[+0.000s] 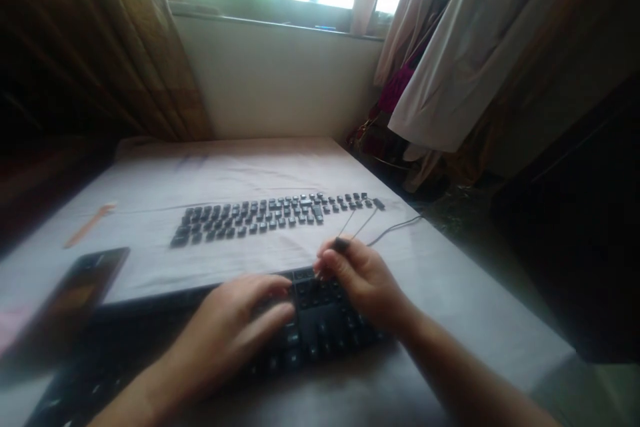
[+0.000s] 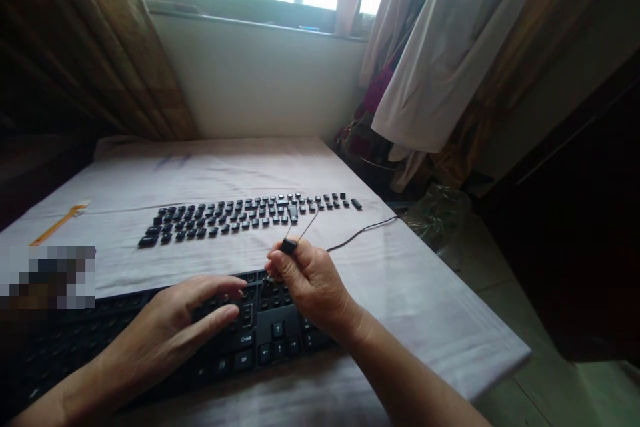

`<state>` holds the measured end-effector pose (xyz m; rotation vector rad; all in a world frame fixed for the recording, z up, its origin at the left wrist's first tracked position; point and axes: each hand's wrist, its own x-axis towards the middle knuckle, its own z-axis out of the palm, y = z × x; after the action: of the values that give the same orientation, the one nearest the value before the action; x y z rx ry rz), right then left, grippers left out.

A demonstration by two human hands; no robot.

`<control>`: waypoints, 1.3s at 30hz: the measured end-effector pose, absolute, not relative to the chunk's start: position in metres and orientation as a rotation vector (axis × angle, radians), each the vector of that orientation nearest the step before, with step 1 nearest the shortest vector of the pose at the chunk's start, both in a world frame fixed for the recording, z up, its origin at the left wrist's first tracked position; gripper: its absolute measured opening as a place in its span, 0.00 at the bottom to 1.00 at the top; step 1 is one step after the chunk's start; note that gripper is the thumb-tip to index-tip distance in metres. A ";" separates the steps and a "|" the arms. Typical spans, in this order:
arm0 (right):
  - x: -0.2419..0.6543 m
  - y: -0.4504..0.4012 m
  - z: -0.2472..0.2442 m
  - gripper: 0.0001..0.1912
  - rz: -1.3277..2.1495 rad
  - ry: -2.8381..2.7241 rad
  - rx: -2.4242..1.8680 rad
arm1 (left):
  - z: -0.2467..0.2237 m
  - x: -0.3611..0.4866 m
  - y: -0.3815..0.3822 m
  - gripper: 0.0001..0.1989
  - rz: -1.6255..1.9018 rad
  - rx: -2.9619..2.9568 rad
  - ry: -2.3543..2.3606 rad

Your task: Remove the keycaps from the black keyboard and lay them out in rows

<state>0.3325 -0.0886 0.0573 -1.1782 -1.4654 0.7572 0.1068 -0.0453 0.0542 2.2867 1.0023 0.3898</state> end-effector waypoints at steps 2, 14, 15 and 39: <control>0.320 -0.086 0.062 0.07 0.676 -1.536 -1.129 | 0.061 0.112 -0.048 0.16 0.431 2.125 1.010; 0.292 -0.074 0.062 0.07 0.553 -1.675 -1.072 | 0.047 0.113 -0.035 0.14 0.426 1.432 1.047; 0.291 -0.073 0.060 0.07 0.549 -1.657 -1.078 | 0.048 0.114 -0.034 0.13 0.425 1.431 1.062; 0.327 -0.060 0.049 0.08 0.300 -1.984 -1.217 | 0.047 0.107 -0.031 0.18 0.479 1.520 0.992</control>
<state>0.3271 -0.0596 0.0488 -1.2171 -1.9835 0.2999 0.1069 -0.0314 0.0469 1.5199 0.9920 0.4791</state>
